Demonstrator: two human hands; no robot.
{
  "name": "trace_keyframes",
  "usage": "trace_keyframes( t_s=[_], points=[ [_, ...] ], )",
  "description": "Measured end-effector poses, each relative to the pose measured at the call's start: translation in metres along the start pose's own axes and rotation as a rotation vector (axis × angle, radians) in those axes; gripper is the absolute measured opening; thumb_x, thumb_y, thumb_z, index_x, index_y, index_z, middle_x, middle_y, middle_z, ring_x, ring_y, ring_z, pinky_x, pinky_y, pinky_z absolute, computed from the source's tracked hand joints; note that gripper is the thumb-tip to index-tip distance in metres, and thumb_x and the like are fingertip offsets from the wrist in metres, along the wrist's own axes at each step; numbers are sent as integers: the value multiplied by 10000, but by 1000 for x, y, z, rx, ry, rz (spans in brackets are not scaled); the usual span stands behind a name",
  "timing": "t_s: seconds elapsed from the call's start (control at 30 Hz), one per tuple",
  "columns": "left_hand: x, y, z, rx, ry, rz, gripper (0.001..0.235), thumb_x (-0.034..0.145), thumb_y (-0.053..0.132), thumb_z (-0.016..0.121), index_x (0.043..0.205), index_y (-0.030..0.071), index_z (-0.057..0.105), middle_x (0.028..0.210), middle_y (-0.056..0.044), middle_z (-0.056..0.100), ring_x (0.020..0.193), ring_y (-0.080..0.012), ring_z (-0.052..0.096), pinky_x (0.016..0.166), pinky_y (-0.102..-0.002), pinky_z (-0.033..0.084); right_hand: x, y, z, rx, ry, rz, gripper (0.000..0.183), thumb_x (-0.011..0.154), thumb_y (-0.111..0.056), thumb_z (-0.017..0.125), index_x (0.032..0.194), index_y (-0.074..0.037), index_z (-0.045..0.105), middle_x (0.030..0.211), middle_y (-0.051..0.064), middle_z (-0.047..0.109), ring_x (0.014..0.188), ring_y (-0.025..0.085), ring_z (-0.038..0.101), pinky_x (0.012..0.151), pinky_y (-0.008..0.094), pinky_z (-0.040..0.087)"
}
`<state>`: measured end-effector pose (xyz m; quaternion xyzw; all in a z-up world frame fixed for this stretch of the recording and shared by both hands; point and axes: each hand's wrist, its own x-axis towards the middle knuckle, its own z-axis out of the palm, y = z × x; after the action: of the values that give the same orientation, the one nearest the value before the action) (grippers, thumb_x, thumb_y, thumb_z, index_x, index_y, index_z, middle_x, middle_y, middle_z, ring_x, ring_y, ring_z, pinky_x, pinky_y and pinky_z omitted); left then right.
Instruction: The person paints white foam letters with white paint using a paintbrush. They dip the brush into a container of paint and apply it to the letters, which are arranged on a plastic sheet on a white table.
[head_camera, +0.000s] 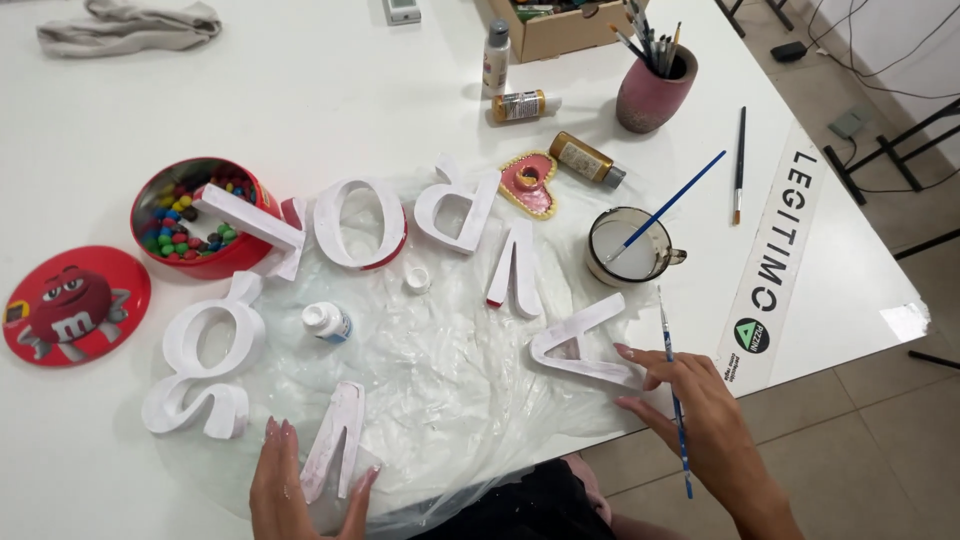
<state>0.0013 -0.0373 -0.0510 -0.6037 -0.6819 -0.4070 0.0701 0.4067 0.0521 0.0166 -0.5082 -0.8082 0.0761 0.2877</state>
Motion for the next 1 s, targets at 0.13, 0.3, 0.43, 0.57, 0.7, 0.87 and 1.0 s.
trace_keyframes(
  t_s=[0.13, 0.3, 0.43, 0.57, 0.7, 0.87, 1.0],
  points=[
    [-4, -6, -3, -53, 2, 18, 975, 804, 231, 901, 1618, -80, 465, 1619, -332, 560, 1514, -463, 575, 1237, -514, 496, 1, 2, -1, 9, -31, 22, 568, 867, -121, 877, 1399, -134, 677, 912, -7, 637, 924, 181, 650, 876, 326, 558],
    [-20, -46, 4, -115, -30, 103, 1087, 743, 278, 921, 1634, -64, 402, 1580, -365, 575, 1480, -482, 607, 1167, -520, 553, -2, -7, -8, 18, 190, 42, 425, 850, -173, 897, 949, -127, 486, 1209, -8, 827, 1089, 98, 814, 724, 185, 584],
    [-19, -30, 17, -60, 114, 160, 908, 806, 292, 911, 1528, -102, 526, 1496, -366, 636, 1409, -481, 661, 1182, -511, 568, -29, 16, 4, 478, 272, 236, 373, 847, -96, 839, 887, -95, 468, 1097, 164, 824, 1128, 333, 852, 810, 278, 712],
    [1, 44, 39, -251, -52, 334, 741, 883, 464, 856, 1437, 42, 605, 1444, -216, 641, 1365, -397, 682, 1127, -464, 610, -45, 22, 16, 1007, 324, 331, 333, 829, -26, 836, 914, -89, 521, 1053, 259, 819, 1069, 341, 807, 892, 418, 626],
    [38, 135, 29, -382, -2, 592, 546, 1097, 433, 821, 1552, 272, 565, 1632, -137, 534, 1542, -472, 510, 1272, -665, 517, -56, 20, 26, 1220, 350, 342, 499, 864, -310, 926, 920, -85, 484, 1020, 217, 821, 922, 252, 743, 758, 348, 534],
    [33, 152, 48, -187, 53, 584, 626, 1137, 698, 684, 1665, 435, 476, 1800, -75, 180, 1640, -492, 287, 1299, -800, 401, -58, 6, 20, 1289, 318, 325, 452, 909, -274, 901, 928, -92, 488, 1024, 218, 827, 950, 313, 748, 792, 407, 555],
    [27, 145, 51, -222, 90, 575, 769, 1161, 704, 677, 1741, 391, 283, 1818, -91, 173, 1643, -532, 335, 1296, -864, 426, -62, 14, 27, 1200, 365, 280, 354, 903, -150, 837, 955, -101, 490, 1104, 220, 825, 1065, 318, 760, 943, 435, 555]
  ],
)
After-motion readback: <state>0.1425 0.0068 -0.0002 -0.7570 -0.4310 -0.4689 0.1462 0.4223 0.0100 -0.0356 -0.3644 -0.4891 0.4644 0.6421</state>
